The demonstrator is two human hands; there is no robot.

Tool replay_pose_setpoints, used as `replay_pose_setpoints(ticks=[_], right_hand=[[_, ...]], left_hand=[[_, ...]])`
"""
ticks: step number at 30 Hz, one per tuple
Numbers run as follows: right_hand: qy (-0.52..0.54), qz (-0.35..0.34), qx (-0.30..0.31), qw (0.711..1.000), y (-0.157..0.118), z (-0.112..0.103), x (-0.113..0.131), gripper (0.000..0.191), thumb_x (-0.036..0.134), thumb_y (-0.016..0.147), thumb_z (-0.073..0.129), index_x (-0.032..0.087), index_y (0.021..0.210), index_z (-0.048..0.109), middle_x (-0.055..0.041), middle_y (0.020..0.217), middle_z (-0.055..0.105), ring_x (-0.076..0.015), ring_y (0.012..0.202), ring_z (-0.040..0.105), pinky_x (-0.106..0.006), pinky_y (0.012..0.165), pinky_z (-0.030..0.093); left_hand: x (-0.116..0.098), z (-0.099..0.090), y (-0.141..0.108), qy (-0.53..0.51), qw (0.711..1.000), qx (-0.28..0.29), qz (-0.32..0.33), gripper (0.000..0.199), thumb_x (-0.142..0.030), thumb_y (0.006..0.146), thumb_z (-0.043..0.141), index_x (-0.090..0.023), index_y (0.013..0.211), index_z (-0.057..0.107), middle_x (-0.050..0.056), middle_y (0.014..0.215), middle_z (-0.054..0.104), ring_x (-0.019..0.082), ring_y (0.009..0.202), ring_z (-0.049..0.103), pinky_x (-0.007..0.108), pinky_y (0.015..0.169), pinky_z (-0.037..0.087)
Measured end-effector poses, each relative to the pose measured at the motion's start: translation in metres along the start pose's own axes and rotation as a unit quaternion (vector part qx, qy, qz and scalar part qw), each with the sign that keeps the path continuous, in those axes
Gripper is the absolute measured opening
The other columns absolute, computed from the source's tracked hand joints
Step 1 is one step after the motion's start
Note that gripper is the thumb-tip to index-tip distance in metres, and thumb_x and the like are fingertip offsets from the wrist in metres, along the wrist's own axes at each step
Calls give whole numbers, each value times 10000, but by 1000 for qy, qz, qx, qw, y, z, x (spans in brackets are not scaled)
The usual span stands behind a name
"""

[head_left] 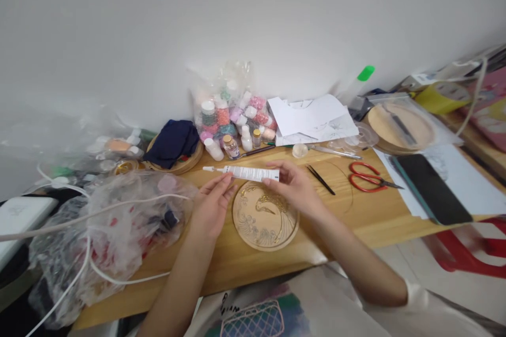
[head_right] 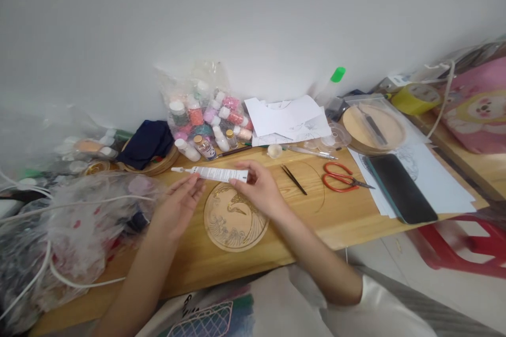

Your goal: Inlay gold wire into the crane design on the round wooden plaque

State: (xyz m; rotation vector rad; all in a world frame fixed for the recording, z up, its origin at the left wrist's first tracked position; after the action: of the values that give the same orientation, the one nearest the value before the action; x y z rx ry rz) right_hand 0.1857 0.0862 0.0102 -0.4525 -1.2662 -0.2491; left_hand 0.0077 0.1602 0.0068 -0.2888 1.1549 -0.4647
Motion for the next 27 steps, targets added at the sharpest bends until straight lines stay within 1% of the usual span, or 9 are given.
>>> replay_pose_setpoints(ticks=[1, 5, 10, 13, 17, 19, 21, 23, 27], right_hand=[[-50, 8, 21, 999, 11, -2, 1, 318, 209, 613, 849, 164, 888, 694, 20, 729, 716, -82, 611, 621, -198, 558, 504], [-87, 45, 52, 994, 47, -11, 2, 252, 164, 586, 848, 134, 789, 701, -5, 604, 692, -106, 518, 612, -226, 500, 491], [-169, 25, 29, 985, 63, -19, -5, 192, 141, 633, 796, 143, 806, 713, 35, 522, 628, -102, 485, 560, -239, 504, 457], [-240, -27, -6, 970, 61, -19, -2, 257, 108, 637, 765, 158, 887, 732, 41, 602, 641, -119, 586, 573, -288, 650, 484], [-330, -75, -38, 940, 47, -26, 14, 294, 125, 668, 744, 182, 957, 743, -39, 883, 717, -189, 798, 617, -363, 830, 450], [-387, -79, -50, 917, 34, -35, 25, 253, 145, 719, 714, 157, 970, 743, -96, 988, 713, -219, 827, 618, -374, 818, 425], [-539, -60, -65, 837, 19, -48, 33, 201, 191, 790, 660, 150, 970, 738, -113, 970, 715, -230, 799, 620, -345, 727, 404], [-620, -23, -97, 778, 3, -65, 40, 136, 218, 833, 622, 163, 889, 734, -100, 909, 719, -223, 777, 615, -314, 652, 362], [-640, 4, -119, 759, -22, -88, 41, 109, 230, 830, 638, 152, 807, 712, -103, 820, 705, -225, 736, 601, -310, 615, 332]], left_hand=[[0, 0, 4, 9, 1000, 5, -4, 157, -121, 609, 847, -156, 706, 728, 24, 777, 750, 137, 794, 715, 240, 764, 556], [1, -2, 13, 60, 997, 37, -34, 165, -137, 597, 857, -136, 687, 718, 51, 817, 758, 165, 837, 727, 258, 788, 553], [3, -8, 7, 138, 987, 75, -33, 264, -256, 547, 902, -149, 711, 724, 90, 927, 770, 204, 910, 724, 272, 777, 545], [3, -3, 1, 196, 976, 91, -1, 311, -331, 540, 906, -154, 736, 742, 85, 889, 771, 187, 842, 711, 270, 750, 537], [3, 10, -6, 269, 954, 121, 49, 252, -349, 593, 863, -170, 738, 761, 69, 807, 763, 173, 743, 685, 269, 695, 529], [2, 15, -10, 296, 942, 134, 80, 185, -331, 632, 832, -192, 730, 762, 54, 779, 757, 169, 718, 675, 266, 678, 522], [-1, 20, -15, 320, 929, 147, 116, 117, -304, 676, 799, -212, 739, 766, 45, 801, 755, 172, 743, 672, 271, 702, 520], [-4, 24, -21, 343, 913, 161, 152, 59, -270, 724, 759, -231, 765, 773, 41, 845, 752, 181, 805, 672, 278, 750, 518], [-9, 33, -33, 383, 880, 184, 212, 116, -200, 790, 690, -265, 822, 781, 37, 912, 745, 197, 886, 668, 296, 822, 512]])
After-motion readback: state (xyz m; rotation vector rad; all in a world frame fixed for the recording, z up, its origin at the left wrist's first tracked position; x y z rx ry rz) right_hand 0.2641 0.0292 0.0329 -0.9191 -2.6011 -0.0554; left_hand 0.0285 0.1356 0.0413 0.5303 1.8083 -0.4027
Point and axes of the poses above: each hand's wrist, its own y-axis towards the middle knuckle, its own z-axis out of the palm, x = y × z, the point moved 6 cm from there along y, towards the middle knuckle
